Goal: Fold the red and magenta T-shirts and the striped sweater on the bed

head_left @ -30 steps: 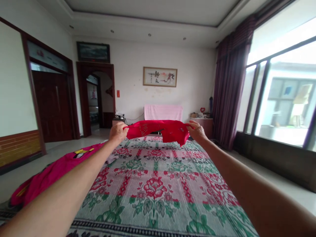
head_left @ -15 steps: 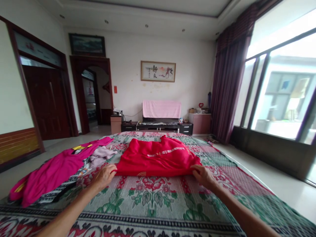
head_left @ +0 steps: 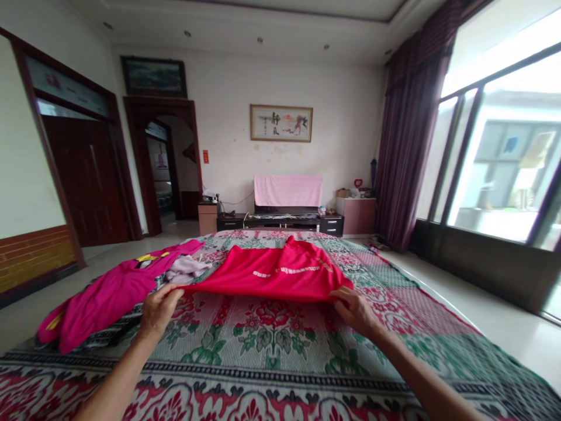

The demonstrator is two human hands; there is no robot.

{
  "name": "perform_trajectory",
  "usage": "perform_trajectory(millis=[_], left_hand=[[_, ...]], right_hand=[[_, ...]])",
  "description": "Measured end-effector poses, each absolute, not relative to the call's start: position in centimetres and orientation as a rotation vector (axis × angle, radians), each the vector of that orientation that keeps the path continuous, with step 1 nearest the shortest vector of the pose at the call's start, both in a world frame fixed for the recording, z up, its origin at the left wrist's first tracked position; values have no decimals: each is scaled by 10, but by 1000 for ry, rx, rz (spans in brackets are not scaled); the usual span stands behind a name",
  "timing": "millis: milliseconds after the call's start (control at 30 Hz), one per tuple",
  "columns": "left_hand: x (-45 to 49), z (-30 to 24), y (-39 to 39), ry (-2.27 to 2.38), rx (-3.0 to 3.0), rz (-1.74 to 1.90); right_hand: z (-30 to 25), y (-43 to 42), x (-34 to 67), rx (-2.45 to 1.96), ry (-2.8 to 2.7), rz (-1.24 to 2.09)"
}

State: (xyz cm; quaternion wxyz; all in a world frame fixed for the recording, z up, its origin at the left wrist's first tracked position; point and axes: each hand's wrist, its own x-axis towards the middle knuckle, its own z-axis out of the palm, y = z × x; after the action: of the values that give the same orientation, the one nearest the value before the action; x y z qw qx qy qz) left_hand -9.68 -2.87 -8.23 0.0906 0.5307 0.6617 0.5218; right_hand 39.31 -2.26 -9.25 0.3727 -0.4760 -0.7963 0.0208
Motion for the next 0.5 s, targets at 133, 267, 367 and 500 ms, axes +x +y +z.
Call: perform_trajectory(millis=[133, 267, 367, 500], left_hand=[[-113, -88, -33, 1895, 1644, 1431], [-114, -87, -36, 1882, 2025, 929], [-109, -84, -37, 1894, 2118, 725], [-110, -78, -39, 1906, 2095, 839]], right_hand=[[-85, -32, 383, -1198, -2198, 192], [-80, -35, 385, -1230, -2260, 210], [-79, -35, 390, -1206, -2279, 165], [-79, -36, 391, -1193, -2324, 161]])
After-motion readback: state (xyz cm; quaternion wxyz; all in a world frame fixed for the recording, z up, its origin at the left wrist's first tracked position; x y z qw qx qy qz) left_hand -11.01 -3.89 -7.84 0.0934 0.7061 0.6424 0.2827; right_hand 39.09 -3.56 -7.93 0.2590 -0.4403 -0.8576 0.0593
